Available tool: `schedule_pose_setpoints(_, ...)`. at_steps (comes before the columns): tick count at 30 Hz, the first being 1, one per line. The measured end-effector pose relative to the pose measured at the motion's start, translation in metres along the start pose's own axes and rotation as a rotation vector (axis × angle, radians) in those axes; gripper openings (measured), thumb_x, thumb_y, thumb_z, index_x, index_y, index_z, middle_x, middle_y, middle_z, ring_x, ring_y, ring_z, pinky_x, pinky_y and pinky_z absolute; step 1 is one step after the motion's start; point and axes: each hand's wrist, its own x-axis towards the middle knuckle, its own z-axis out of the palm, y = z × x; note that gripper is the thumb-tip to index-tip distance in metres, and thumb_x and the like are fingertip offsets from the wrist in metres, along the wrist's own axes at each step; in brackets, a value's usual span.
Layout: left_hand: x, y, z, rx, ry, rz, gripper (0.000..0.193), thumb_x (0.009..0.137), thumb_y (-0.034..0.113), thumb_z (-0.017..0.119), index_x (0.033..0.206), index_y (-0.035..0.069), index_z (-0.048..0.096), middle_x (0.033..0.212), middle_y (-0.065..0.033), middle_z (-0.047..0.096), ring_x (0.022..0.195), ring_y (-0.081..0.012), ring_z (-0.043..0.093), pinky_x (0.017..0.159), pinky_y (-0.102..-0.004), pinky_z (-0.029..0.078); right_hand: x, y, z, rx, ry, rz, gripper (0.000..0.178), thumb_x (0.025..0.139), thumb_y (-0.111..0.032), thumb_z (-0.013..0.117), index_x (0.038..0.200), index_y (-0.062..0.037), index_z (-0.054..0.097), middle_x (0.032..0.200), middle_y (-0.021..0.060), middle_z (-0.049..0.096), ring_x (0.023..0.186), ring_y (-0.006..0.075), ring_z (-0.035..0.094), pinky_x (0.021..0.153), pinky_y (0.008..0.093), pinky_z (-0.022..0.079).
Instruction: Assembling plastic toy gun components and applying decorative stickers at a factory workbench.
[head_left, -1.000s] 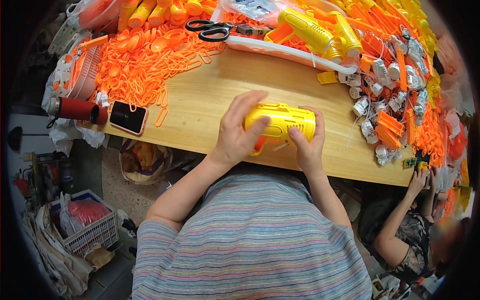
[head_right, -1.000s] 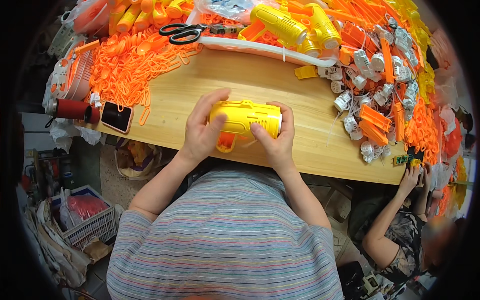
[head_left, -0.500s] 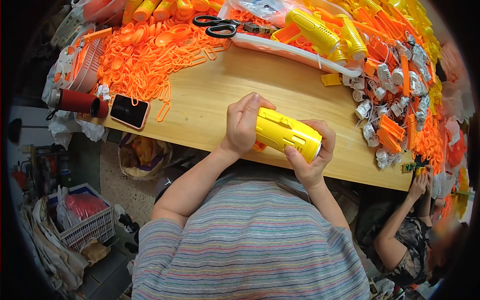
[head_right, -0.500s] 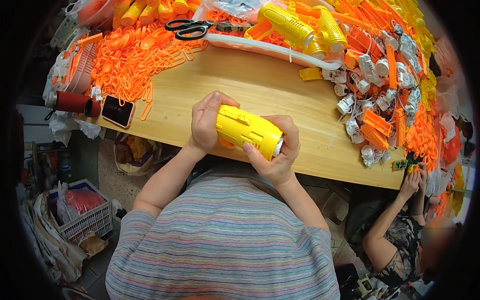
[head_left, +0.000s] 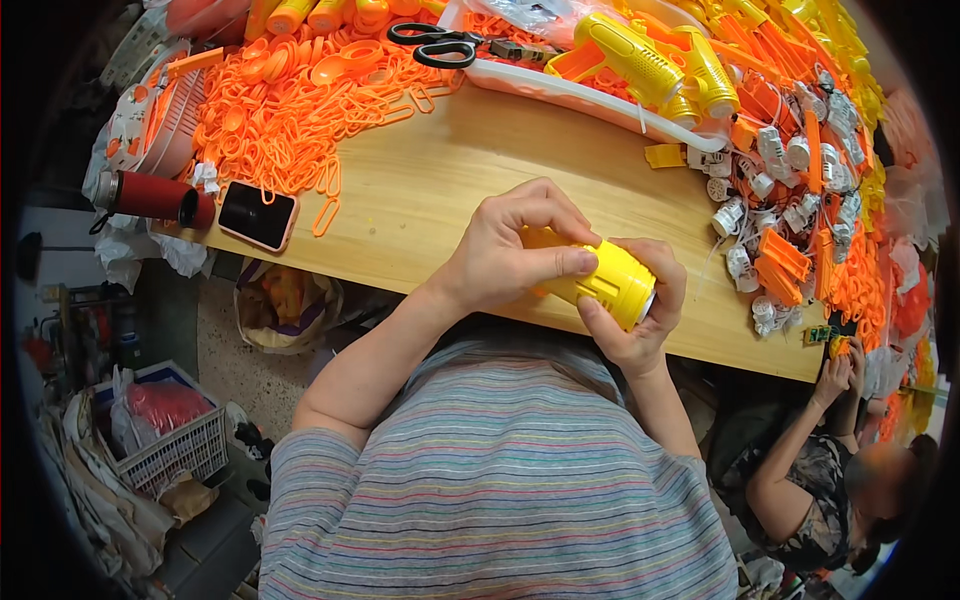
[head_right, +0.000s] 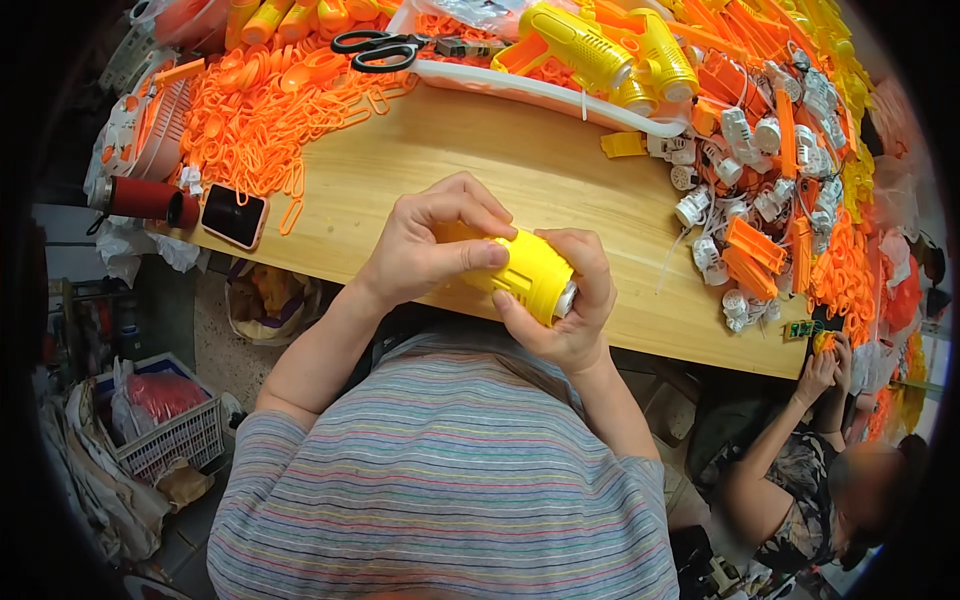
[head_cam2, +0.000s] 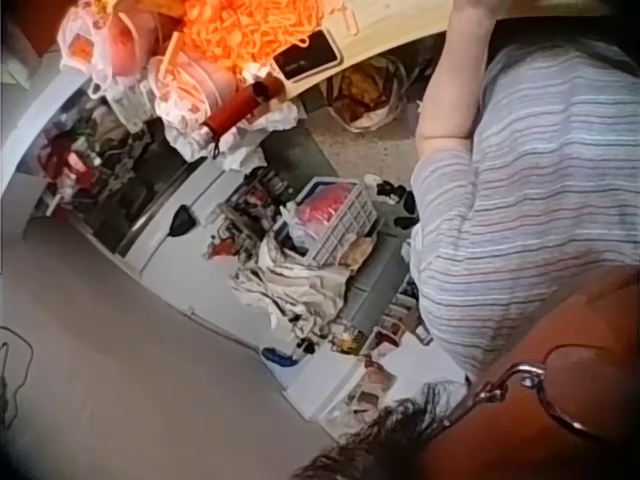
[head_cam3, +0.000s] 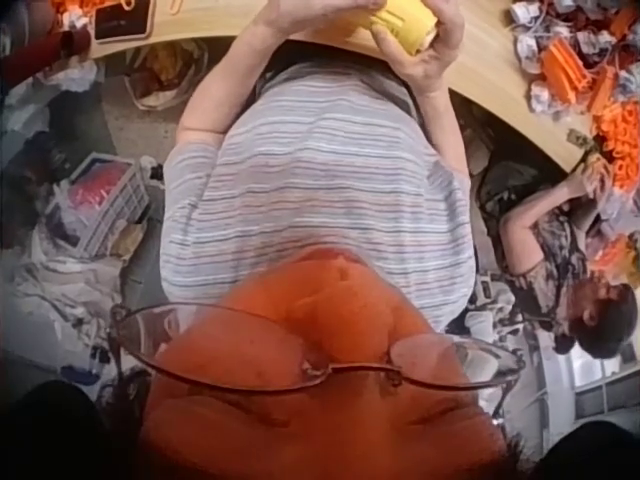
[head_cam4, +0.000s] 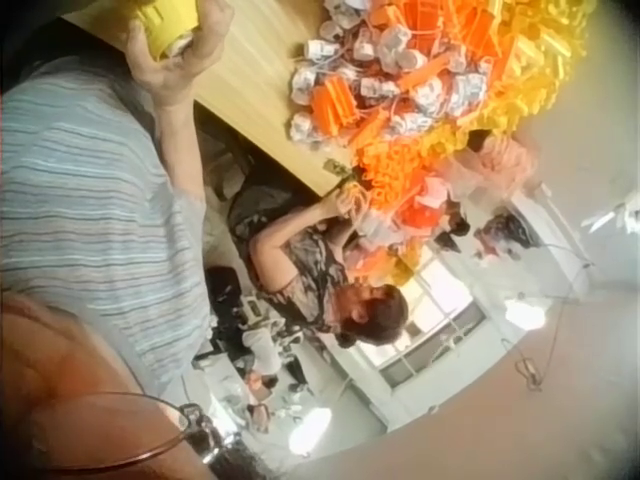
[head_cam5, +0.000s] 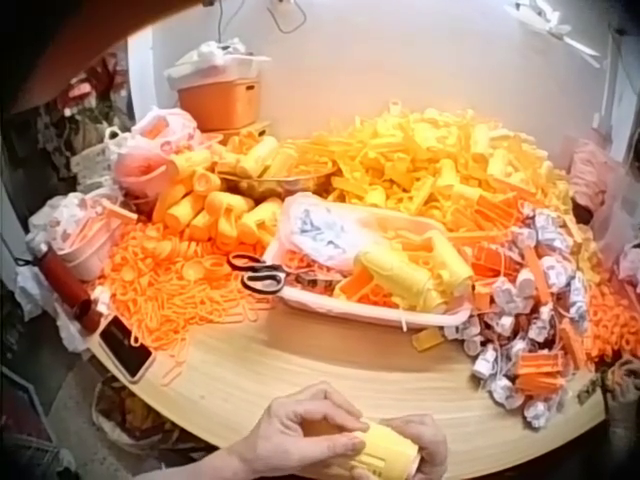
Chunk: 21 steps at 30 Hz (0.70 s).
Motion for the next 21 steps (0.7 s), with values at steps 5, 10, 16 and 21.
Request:
schedule_pose_setpoints(5, 0.007, 0.012, 0.004, 0.181, 0.055, 0.032, 0.018, 0.079, 0.013, 0.072, 0.095, 0.003, 0.069, 0.114, -0.0116, 0.058, 0.100, -0.0178, 0.056, 0.087, -0.0301, 0.045, 0.006, -0.002, 0.001, -0.080, 0.047, -0.040, 0.054, 0.069, -0.007, 0.070, 0.116, -0.0038, 0.043, 0.103, 0.0154, 0.056, 0.092, 0.0237, 0.054, 0.081, 0.0345, 0.044)
schedule_pose_setpoints(10, -0.001, 0.007, -0.005, 0.473, 0.201, 0.447, 0.027, 0.089, 0.026, 0.060, 0.100, 0.002, 0.066, 0.115, -0.0154, 0.055, 0.108, -0.0258, 0.053, 0.091, -0.0357, 0.043, 0.017, 0.006, -0.003, 0.850, 0.610, 1.045, 0.038, 0.088, -0.038, 0.056, 0.111, -0.0074, 0.055, 0.097, 0.0075, 0.064, 0.075, 0.0206, 0.062, 0.060, 0.0342, 0.053)
schedule_pose_setpoints(16, -0.004, 0.005, -0.013, 0.549, 0.347, 0.627, 0.034, 0.096, 0.027, 0.047, 0.081, 0.000, 0.062, 0.084, -0.0125, 0.058, 0.076, -0.0234, 0.056, 0.068, -0.0328, 0.046, -0.004, 0.007, 0.008, 1.215, 0.224, 1.472, 0.050, 0.090, -0.049, 0.049, 0.115, -0.0060, 0.055, 0.092, 0.0130, 0.065, 0.067, 0.0277, 0.063, 0.056, 0.0420, 0.055)
schedule_pose_setpoints(21, -0.002, 0.013, -0.022, 0.573, 0.305, 0.670, 0.034, 0.095, 0.022, 0.049, 0.070, 0.000, 0.058, 0.070, -0.0093, 0.054, 0.063, -0.0195, 0.051, 0.057, -0.0295, 0.041, -0.006, 0.000, 0.014, 1.348, 0.011, 1.621, 0.056, 0.090, -0.054, 0.042, 0.118, -0.0062, 0.054, 0.084, 0.0249, 0.062, 0.051, 0.0282, 0.057, 0.044, 0.0390, 0.048)
